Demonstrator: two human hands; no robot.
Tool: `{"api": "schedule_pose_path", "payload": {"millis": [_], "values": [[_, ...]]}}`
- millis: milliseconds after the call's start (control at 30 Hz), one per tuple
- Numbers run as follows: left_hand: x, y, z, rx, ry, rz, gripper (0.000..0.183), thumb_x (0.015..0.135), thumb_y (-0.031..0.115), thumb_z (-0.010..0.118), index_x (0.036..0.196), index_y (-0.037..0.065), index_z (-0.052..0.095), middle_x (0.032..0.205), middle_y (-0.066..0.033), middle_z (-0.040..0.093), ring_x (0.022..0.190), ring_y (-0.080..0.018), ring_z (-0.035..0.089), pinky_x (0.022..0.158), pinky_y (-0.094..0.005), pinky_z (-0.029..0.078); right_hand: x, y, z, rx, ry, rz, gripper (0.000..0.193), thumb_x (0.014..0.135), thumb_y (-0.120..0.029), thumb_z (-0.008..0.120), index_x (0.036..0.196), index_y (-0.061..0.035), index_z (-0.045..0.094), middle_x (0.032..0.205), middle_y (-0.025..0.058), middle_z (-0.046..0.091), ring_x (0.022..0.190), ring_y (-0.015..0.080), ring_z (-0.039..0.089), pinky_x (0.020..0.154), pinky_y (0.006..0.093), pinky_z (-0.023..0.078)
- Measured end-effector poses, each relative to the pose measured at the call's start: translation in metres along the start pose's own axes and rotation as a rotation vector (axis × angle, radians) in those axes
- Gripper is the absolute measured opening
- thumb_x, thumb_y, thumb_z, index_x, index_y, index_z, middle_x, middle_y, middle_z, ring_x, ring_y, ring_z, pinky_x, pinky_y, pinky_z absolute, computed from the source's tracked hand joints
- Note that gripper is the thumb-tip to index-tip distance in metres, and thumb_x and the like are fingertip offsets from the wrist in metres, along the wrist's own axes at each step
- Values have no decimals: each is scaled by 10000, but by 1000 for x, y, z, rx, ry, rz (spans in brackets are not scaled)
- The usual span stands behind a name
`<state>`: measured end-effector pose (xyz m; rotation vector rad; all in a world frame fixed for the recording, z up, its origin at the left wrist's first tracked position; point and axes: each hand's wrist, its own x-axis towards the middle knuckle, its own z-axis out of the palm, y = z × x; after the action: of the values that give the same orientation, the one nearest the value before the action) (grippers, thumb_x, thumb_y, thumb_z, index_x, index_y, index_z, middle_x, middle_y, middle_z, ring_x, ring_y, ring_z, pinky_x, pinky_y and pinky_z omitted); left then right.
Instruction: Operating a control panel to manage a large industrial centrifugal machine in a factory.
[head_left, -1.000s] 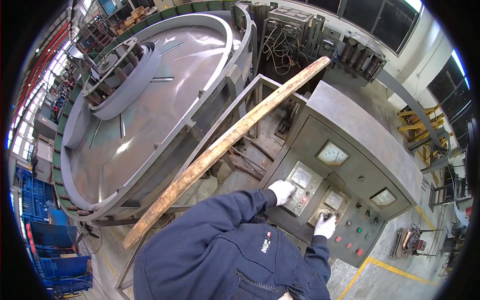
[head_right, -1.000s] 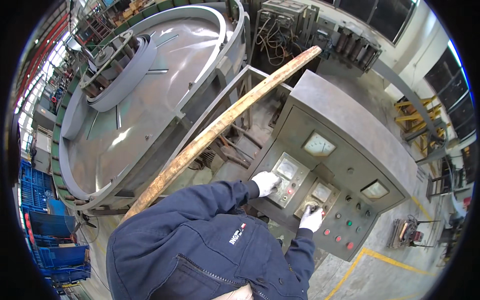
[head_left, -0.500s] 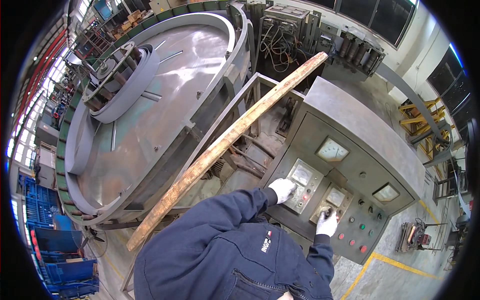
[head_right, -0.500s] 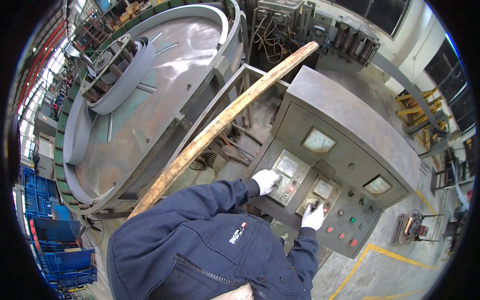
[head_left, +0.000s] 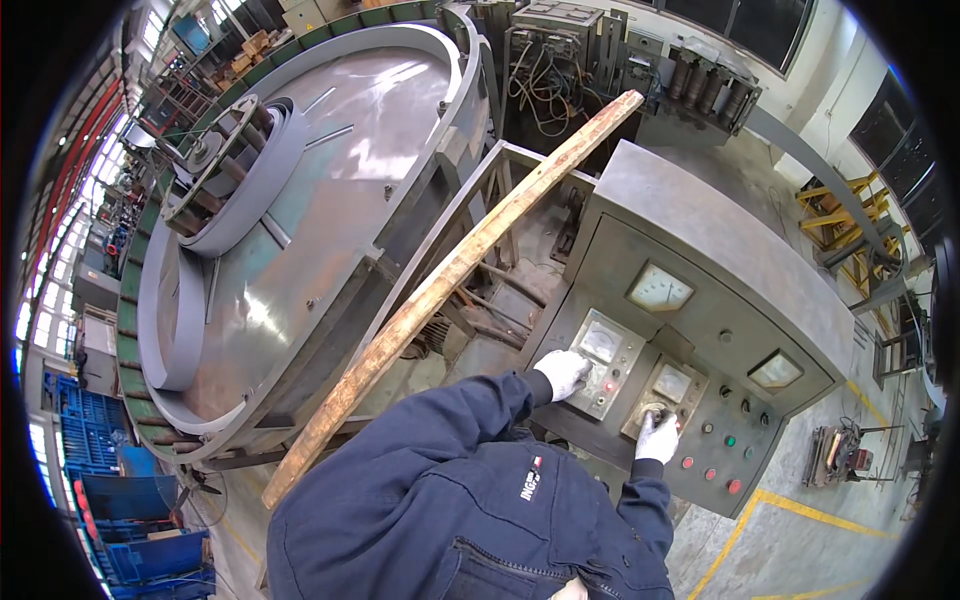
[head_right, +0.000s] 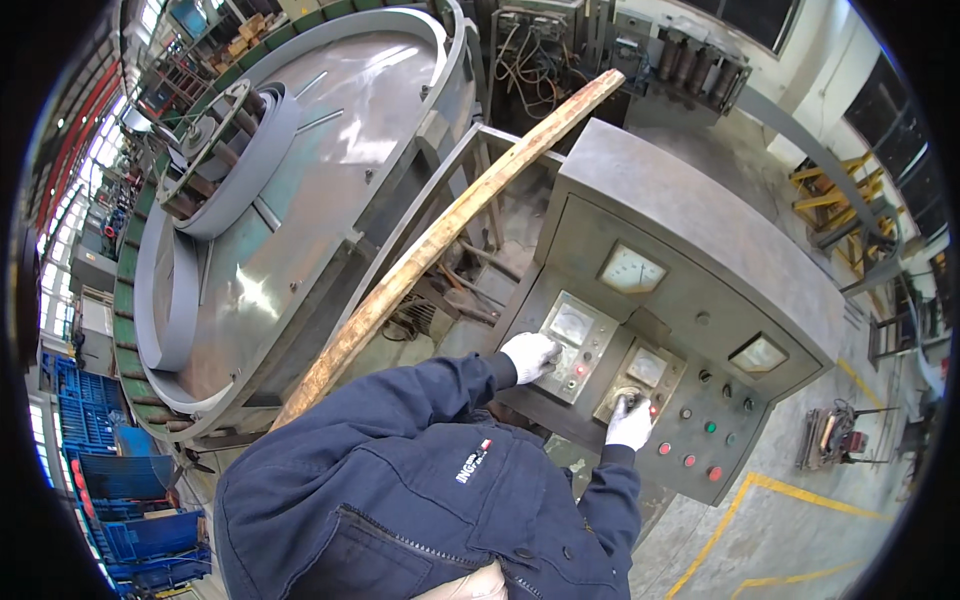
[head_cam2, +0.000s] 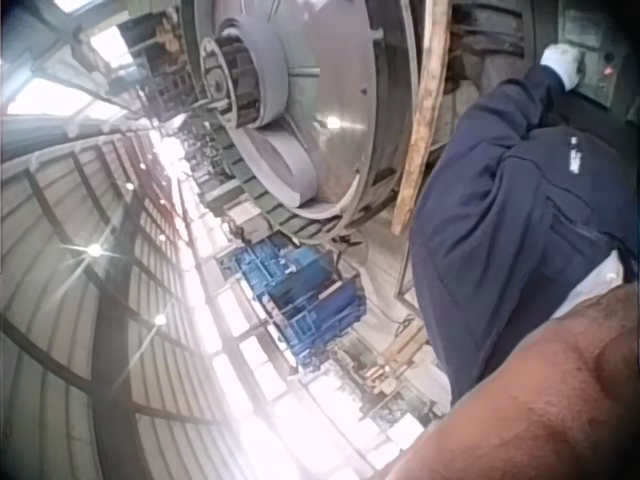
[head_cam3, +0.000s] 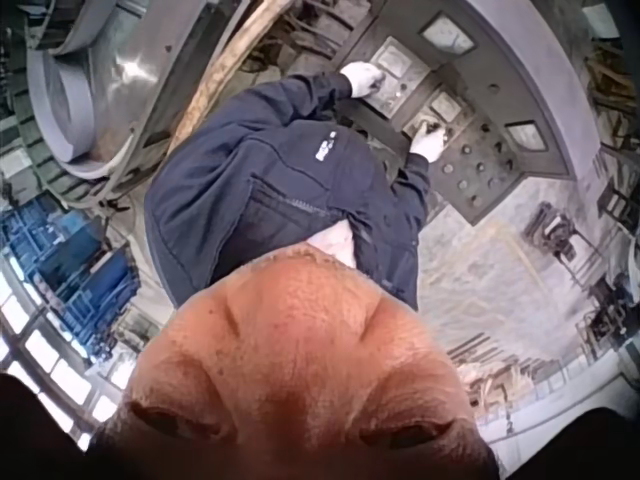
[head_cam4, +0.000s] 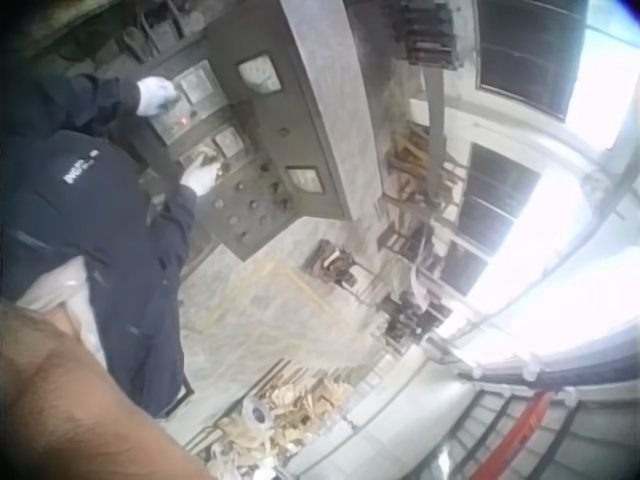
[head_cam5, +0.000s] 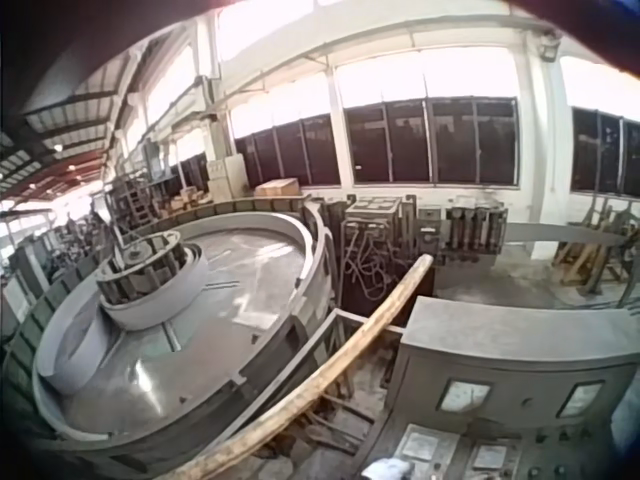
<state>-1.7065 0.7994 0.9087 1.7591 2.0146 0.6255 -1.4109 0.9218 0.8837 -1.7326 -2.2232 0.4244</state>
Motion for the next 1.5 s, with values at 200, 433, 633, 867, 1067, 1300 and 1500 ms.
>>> {"api": "schedule_pose_path", "payload": {"millis": [200, 433, 633, 867, 1067, 1300, 1500], "values": [[0, 2, -2, 4, -16, -7, 235, 872, 247, 764, 989, 72, 660, 943, -187, 716, 936, -435, 714, 813, -550, 567, 2, -2, -3, -28, -36, 56, 374, 968, -379, 785, 1165, -75, 692, 1108, 197, 787, 1026, 403, 757, 910, 500, 589], [3, 1, -4, 24, -40, 20, 219, 880, 240, 752, 983, 71, 658, 936, -187, 713, 928, -437, 712, 808, -550, 565, 2, -6, -5, -36, -28, 78, 381, 960, -399, 790, 1137, -77, 692, 1076, 196, 790, 999, 413, 757, 895, 508, 591], [3, -1, -1, 16, -20, 53, 207, 864, 230, 756, 969, 69, 680, 926, -192, 718, 925, -436, 715, 805, -551, 565, 1, -10, -9, -27, -23, 90, 379, 956, -402, 793, 1120, -77, 687, 1057, 193, 790, 981, 416, 758, 886, 512, 592], [4, 2, -8, 13, -28, 56, 198, 847, 208, 759, 982, 68, 717, 922, -203, 731, 928, -437, 719, 814, -556, 566, 2, -7, -4, -31, -12, 82, 407, 933, -413, 818, 1093, -60, 694, 1046, 206, 776, 961, 429, 751, 860, 524, 593], [4, 3, -9, 22, -44, 43, 203, 851, 203, 757, 1002, 71, 724, 932, -201, 736, 939, -437, 721, 823, -558, 567, 1, -11, -7, -32, -10, 93, 360, 956, -398, 787, 1103, -85, 687, 1046, 189, 790, 966, 415, 757, 877, 514, 590], [4, 4, -8, 25, -40, 56, 224, 854, 196, 754, 1038, 73, 722, 959, -189, 742, 956, -430, 723, 836, -550, 567, 1, -8, -6, -37, -18, 90, 364, 960, -403, 779, 1101, -83, 680, 1028, 190, 788, 957, 421, 755, 864, 515, 590], [4, 1, -5, 28, -44, 50, 256, 851, 187, 755, 1083, 80, 737, 979, -181, 748, 974, -418, 728, 854, -542, 573, 3, -9, -5, -28, -10, 73, 414, 938, -420, 810, 1108, -62, 691, 1048, 210, 777, 969, 433, 749, 866, 528, 591]]}}
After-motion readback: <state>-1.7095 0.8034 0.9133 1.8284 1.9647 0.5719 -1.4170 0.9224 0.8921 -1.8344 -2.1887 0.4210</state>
